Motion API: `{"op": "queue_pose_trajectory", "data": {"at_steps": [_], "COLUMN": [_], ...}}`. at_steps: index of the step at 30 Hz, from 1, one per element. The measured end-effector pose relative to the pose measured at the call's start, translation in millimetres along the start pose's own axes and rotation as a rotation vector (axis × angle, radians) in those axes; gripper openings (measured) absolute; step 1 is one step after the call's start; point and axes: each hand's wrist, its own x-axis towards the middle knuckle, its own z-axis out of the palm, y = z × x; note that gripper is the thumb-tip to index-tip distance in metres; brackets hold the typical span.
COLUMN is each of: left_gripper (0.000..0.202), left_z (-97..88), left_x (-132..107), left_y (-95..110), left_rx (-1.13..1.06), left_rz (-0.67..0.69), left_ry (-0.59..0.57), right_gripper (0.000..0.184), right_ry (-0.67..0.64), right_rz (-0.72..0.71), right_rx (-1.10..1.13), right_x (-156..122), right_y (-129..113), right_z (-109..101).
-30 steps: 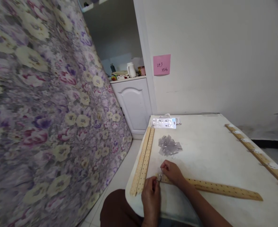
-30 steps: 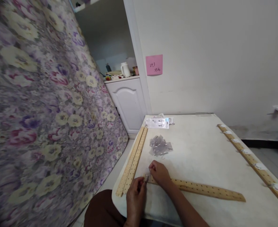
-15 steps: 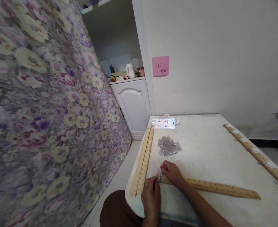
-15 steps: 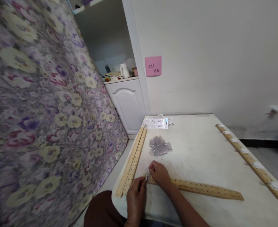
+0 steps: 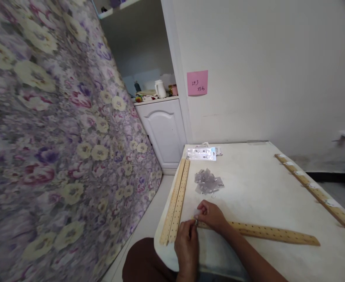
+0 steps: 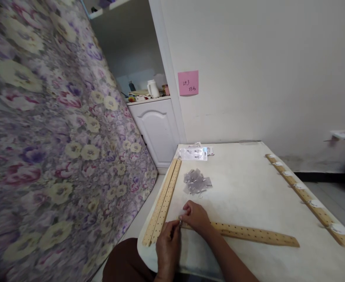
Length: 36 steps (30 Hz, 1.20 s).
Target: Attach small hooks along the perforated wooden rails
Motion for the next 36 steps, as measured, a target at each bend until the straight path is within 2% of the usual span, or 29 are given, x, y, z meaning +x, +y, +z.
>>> {"op": "queue_pose_trajectory", "data": {"at_steps": [16,25,30,33,36], "left_gripper": [0.021,0.022,0.021,0.021,0.018], "left_z": [-2.5,-1.9,-1.4,-2.3,-2.6], "left_x": [1,0,0,-1,-5], "left_y": [4,4,1,2,4], "left_rx": [-0.007,-0.003,-0.021,-0.008,0.033], "left_rz": [-0.015,-0.008,-0.006,-0.035,-0.044], "left_ry": [-0.017,-0.022,0.019,0.078,0.060], "right_gripper": [0.028,0.030,0.015,0.012,0.010], "right_ry": [-0.037,-0.060,0.029,0.063,0.083], "right_rz": [0.065,0.010,-0.030,0.003,0.034], "right_rx": [0.065,0.128,0.177,0.243,0.322], "right_x": [3,4,2,1,1], "right_y": [-5,5,2,1,4], "right_z": [-1,-4,-10,-10,-13]}}
